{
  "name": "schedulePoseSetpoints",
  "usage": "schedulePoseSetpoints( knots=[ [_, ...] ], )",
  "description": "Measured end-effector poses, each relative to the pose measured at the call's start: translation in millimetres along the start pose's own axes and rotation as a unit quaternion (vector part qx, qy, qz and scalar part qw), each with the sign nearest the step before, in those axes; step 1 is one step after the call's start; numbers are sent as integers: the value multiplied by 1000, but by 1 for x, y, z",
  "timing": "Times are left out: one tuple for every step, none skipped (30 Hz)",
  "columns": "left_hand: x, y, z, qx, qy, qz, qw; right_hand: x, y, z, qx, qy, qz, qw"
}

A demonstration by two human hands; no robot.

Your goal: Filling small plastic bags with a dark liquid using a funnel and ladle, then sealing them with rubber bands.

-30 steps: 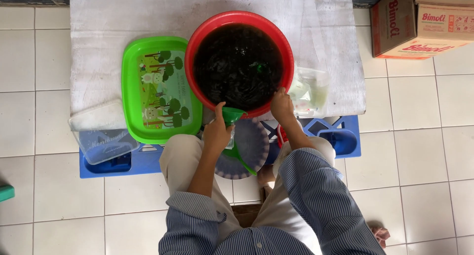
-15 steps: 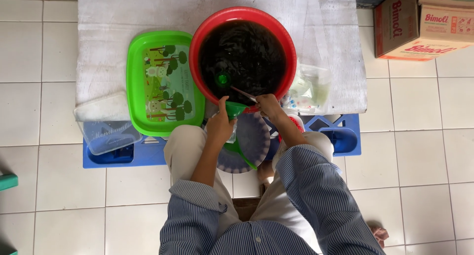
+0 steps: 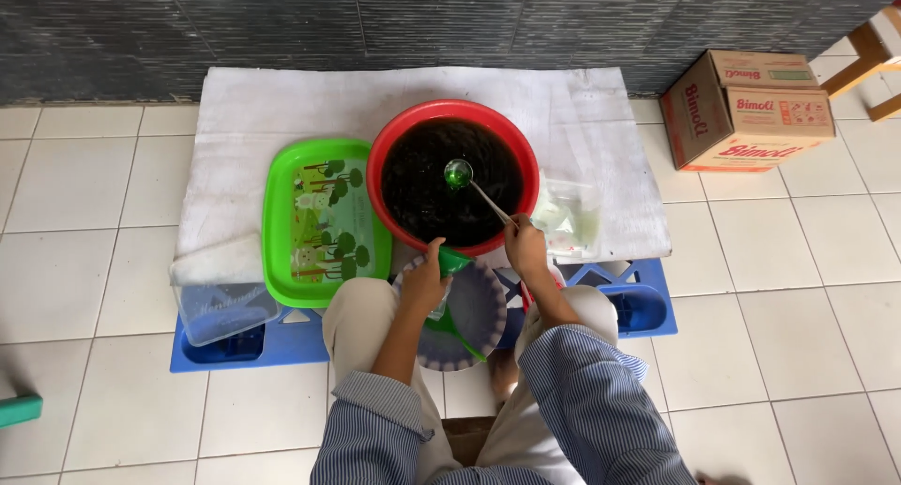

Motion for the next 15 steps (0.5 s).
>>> schedulePoseSetpoints(
  knots=[
    [-4, -2, -2, 1, 3, -1, 1000, -13, -12, 9, 0, 0, -3, 1000],
    [-6, -5, -4, -5, -1, -1, 1000, -23, -30, 23, -7, -27, -33, 999],
    [-7, -8, -6, -11, -4, -2, 1000, -33, -46, 37, -14, -53, -63, 997],
    [-5, -8, -5, -12, -2, -5, 1000, -35, -52, 39, -15, -56, -65, 996],
    [-3, -7, -3, -11, 0, -10, 1000, -38, -60, 42, -9, -75, -87, 993],
    [-6, -5, 0, -9, -1, -13, 1000, -44, -65, 45, -2, -93, -106, 990],
    [-5, -5, 0, -9, -2, -16, 1000, -46, -68, 47, -2, -95, -105, 990],
    [-5, -5, 0, 1, -2, -17, 1000, -50, -73, 50, -6, -107, -126, 986],
    [-4, -4, 1, 11, -2, -18, 1000, -53, -78, 53, -10, -120, -147, 982],
    [-4, -3, 2, 11, -4, -18, 1000, -56, -80, 57, -10, -120, -144, 982],
    [-3, -2, 3, 10, -7, -16, 1000, -60, -83, 62, -30, -122, -156, 980],
    [-2, -2, 4, 9, -10, -14, 1000, -62, -86, 68, -51, -122, -167, 977],
    [0, -4, 3, 9, -12, -12, 1000, -57, -84, 69, -51, -121, -165, 978],
    [0, -4, 3, 8, -16, -15, 1000, -54, -81, 68, -36, -127, -156, 979],
    [0, -4, 4, 7, -20, -17, 1000, -50, -78, 68, -22, -133, -147, 980]
  ],
)
Point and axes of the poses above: each hand's wrist, its own x-axis towards the middle knuckle, its own y-axis out of the palm, z = x × y, the point moved 7 cm from there along x, towards the middle knuckle, and after that the axes turned 2 degrees about y, right-handed, at the moved point
